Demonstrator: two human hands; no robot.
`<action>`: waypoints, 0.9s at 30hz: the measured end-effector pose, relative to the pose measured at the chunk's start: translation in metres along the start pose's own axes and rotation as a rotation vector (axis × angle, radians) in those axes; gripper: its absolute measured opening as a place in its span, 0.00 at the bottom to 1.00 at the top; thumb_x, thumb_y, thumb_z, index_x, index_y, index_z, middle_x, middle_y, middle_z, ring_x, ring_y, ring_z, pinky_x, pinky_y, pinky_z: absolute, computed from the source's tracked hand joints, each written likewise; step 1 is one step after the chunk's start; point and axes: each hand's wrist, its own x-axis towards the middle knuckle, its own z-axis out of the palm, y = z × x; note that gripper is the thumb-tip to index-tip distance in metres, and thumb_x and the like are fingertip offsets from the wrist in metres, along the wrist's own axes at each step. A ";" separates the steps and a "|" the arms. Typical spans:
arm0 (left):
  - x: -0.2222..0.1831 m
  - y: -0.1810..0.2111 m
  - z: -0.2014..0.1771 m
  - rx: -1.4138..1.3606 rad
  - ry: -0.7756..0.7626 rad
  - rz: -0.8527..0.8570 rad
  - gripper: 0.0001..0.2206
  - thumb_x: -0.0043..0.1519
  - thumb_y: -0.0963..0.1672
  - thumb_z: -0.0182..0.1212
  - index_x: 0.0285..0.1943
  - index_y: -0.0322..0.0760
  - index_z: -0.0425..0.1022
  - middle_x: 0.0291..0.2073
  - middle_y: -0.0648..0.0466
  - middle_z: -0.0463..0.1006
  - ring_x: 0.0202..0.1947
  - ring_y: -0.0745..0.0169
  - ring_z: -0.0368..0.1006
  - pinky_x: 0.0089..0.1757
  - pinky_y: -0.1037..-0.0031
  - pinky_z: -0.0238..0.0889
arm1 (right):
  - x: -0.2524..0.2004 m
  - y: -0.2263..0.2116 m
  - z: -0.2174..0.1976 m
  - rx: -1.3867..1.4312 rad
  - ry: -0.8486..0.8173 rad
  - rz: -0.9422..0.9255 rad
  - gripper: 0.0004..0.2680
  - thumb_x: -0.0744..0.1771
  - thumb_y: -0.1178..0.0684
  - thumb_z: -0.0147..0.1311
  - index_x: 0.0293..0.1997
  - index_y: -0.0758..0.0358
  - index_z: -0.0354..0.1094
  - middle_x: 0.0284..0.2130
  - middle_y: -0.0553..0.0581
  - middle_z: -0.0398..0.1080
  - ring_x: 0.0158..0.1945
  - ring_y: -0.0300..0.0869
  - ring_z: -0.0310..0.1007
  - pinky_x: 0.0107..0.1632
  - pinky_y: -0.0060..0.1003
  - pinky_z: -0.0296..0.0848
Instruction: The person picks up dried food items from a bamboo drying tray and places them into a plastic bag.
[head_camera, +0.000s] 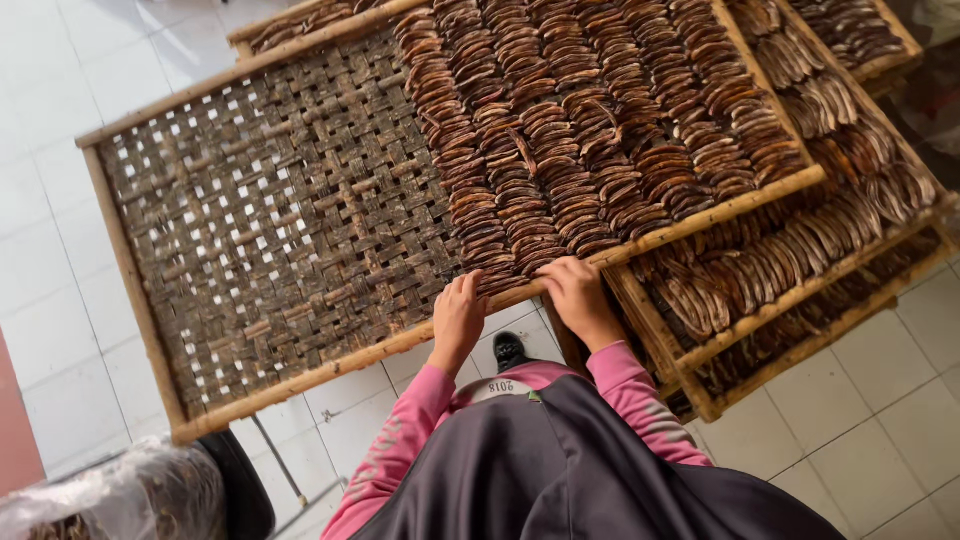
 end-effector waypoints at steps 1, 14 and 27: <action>0.003 0.004 0.004 0.017 -0.002 -0.030 0.22 0.57 0.42 0.66 0.61 0.39 0.70 0.49 0.47 0.76 0.51 0.46 0.72 0.49 0.59 0.64 | 0.007 0.001 0.001 -0.015 -0.039 -0.043 0.05 0.64 0.58 0.61 0.42 0.58 0.77 0.37 0.55 0.74 0.44 0.51 0.73 0.50 0.47 0.68; 0.024 0.027 0.018 -0.009 -0.052 0.239 0.18 0.63 0.41 0.59 0.62 0.42 0.71 0.49 0.53 0.78 0.52 0.53 0.72 0.53 0.62 0.63 | 0.026 0.035 0.015 0.262 -0.076 -0.080 0.04 0.67 0.65 0.49 0.40 0.62 0.64 0.37 0.53 0.70 0.40 0.43 0.70 0.46 0.36 0.68; 0.059 0.004 0.025 -0.129 -0.333 0.422 0.17 0.58 0.43 0.64 0.57 0.44 0.73 0.40 0.56 0.80 0.49 0.57 0.74 0.54 0.60 0.59 | 0.004 0.054 0.018 0.583 0.056 0.383 0.04 0.72 0.61 0.52 0.52 0.65 0.69 0.33 0.48 0.63 0.35 0.33 0.58 0.39 0.27 0.62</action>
